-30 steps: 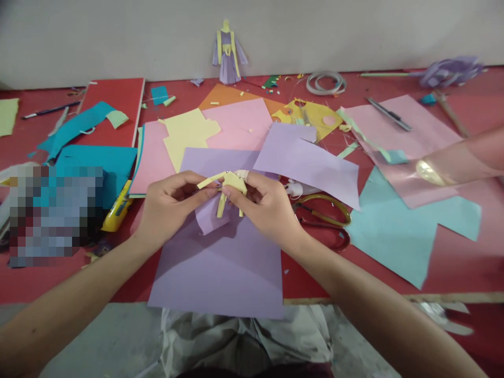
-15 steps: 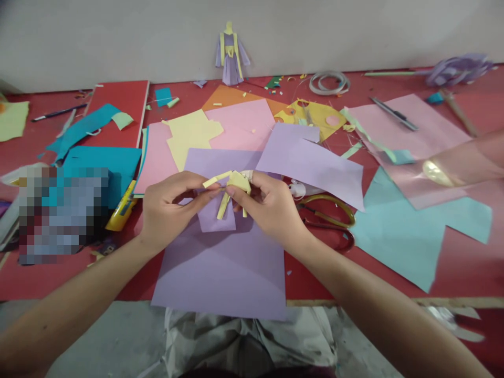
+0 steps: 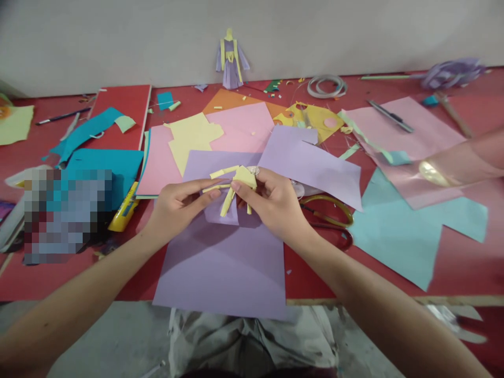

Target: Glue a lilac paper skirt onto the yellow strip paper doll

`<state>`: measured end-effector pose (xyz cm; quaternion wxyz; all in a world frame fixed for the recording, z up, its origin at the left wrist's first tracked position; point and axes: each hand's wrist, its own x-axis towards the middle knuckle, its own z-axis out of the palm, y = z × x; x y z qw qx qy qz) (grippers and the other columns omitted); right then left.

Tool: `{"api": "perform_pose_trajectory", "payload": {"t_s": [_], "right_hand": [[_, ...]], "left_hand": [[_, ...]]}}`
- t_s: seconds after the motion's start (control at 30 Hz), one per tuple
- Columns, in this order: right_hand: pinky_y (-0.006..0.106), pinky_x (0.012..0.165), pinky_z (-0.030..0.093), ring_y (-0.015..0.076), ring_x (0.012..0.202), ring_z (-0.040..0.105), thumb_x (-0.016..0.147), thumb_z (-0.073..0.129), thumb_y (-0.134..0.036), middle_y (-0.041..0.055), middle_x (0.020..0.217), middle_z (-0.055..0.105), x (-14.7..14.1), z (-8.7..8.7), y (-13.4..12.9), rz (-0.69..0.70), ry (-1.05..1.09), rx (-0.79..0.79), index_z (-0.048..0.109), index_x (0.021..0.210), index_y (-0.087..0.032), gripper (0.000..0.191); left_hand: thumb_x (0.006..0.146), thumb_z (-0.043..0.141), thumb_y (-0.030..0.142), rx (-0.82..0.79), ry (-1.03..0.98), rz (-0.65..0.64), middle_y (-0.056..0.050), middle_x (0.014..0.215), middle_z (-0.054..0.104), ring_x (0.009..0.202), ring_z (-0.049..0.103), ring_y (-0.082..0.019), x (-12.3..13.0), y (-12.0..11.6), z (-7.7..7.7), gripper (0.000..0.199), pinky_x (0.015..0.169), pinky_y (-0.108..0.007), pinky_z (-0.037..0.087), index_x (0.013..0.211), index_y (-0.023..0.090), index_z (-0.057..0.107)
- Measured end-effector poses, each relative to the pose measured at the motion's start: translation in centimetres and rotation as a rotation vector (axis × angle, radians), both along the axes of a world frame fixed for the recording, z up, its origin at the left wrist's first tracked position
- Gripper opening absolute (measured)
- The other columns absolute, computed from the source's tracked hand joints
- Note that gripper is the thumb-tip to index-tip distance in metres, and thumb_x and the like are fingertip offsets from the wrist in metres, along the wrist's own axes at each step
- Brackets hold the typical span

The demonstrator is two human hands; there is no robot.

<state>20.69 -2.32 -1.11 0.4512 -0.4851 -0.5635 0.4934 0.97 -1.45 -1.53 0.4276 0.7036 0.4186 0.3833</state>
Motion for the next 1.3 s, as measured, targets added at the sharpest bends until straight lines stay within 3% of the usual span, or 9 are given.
{"api": "perform_pose_trajectory", "payload": {"t_s": [0.3,0.53,0.67,0.87,1.0,1.1,1.17,1.23,1.3], "right_hand": [[0.023,0.051,0.047,0.01,0.056,0.06,0.085,0.071,-0.039,-0.0023,0.064,0.065,-0.2,0.0,0.1,0.047,0.072,-0.044,0.066,0.082,-0.019,0.021],[0.022,0.051,0.047,0.0101,0.056,0.06,0.084,0.073,-0.041,-0.0011,0.064,0.066,0.0,0.1,0.2,0.082,0.16,-0.184,0.067,0.078,-0.018,0.024],[0.021,0.053,0.046,0.0092,0.057,0.061,0.082,0.076,-0.039,-0.0022,0.065,0.065,0.1,-0.1,0.3,0.114,0.26,-0.268,0.066,0.078,-0.018,0.023],[0.027,0.061,0.051,0.0143,0.065,0.065,0.087,0.065,-0.052,0.001,0.068,0.066,-0.2,0.1,-0.2,0.084,0.168,-0.166,0.064,0.075,-0.019,0.035],[0.031,0.071,0.055,0.0162,0.075,0.069,0.091,0.062,-0.046,0.0018,0.083,0.071,0.8,1.4,0.2,-0.112,-0.055,0.049,0.068,0.099,-0.024,0.024],[0.033,0.074,0.055,0.0172,0.078,0.069,0.093,0.059,-0.039,0.003,0.089,0.072,3.1,2.5,0.7,-0.225,-0.362,0.216,0.07,0.1,-0.025,0.019],[0.038,0.076,0.053,0.0205,0.079,0.07,0.092,0.06,-0.033,0.0043,0.091,0.075,5.3,2.8,0.7,-0.147,-0.687,0.212,0.071,0.103,-0.026,0.018],[0.043,0.082,0.05,0.0272,0.097,0.069,0.093,0.056,-0.029,0.0076,0.108,0.075,7.6,2.8,0.4,0.0,-1.037,0.241,0.071,0.108,-0.027,0.021],[0.043,0.09,0.049,0.0277,0.108,0.065,0.091,0.054,-0.022,0.0107,0.114,0.072,9.8,2.5,0.0,0.165,-1.143,0.307,0.069,0.11,-0.025,0.024]], "left_hand": [[0.091,0.065,0.036,0.118,0.092,0.085,0.0,0.105,0.078,0.084,0.075,-0.018,0.1,-0.3,-0.1,0.026,0.066,-0.024,0.058,0.112,0.026,0.076],[0.092,0.063,0.031,0.149,0.086,0.045,0.0,0.111,0.076,0.099,0.074,-0.019,0.0,-0.4,0.5,0.023,0.079,-0.026,0.06,0.111,0.027,0.076],[0.09,0.066,0.033,0.035,0.014,0.063,-0.002,0.11,0.077,0.102,0.073,-0.02,0.0,-0.2,0.4,0.022,0.086,-0.027,0.059,0.108,0.025,0.077],[0.087,0.07,0.035,-0.137,-0.138,0.064,-0.003,0.109,0.077,0.101,0.072,-0.019,-0.1,0.7,0.3,0.021,0.087,-0.027,0.059,0.103,0.024,0.078],[0.084,0.073,0.038,-0.226,-0.231,0.1,-0.004,0.107,0.078,0.095,0.073,-0.019,-0.3,1.1,-0.3,0.023,0.078,-0.025,0.06,0.102,0.025,0.079],[0.082,0.074,0.041,-0.289,-0.279,0.12,-0.005,0.105,0.078,0.086,0.073,-0.016,-0.5,1.3,-0.9,0.028,0.071,-0.023,0.059,0.104,0.025,0.079],[0.082,0.074,0.042,-0.304,-0.287,0.122,-0.005,0.102,0.078,0.081,0.072,-0.014,-0.5,1.3,-1.1,0.03,0.067,-0.022,0.057,0.106,0.025,0.078],[0.083,0.073,0.043,-0.293,-0.279,0.116,-0.005,0.1,0.078,0.079,0.071,-0.014,-0.5,1.3,-1.0,0.031,0.064,-0.021,0.056,0.108,0.025,0.077],[0.083,0.072,0.044,-0.259,-0.26,0.093,-0.005,0.102,0.078,0.084,0.071,-0.015,-0.5,1.2,-0.7,0.031,0.064,-0.022,0.055,0.107,0.025,0.077]]}}
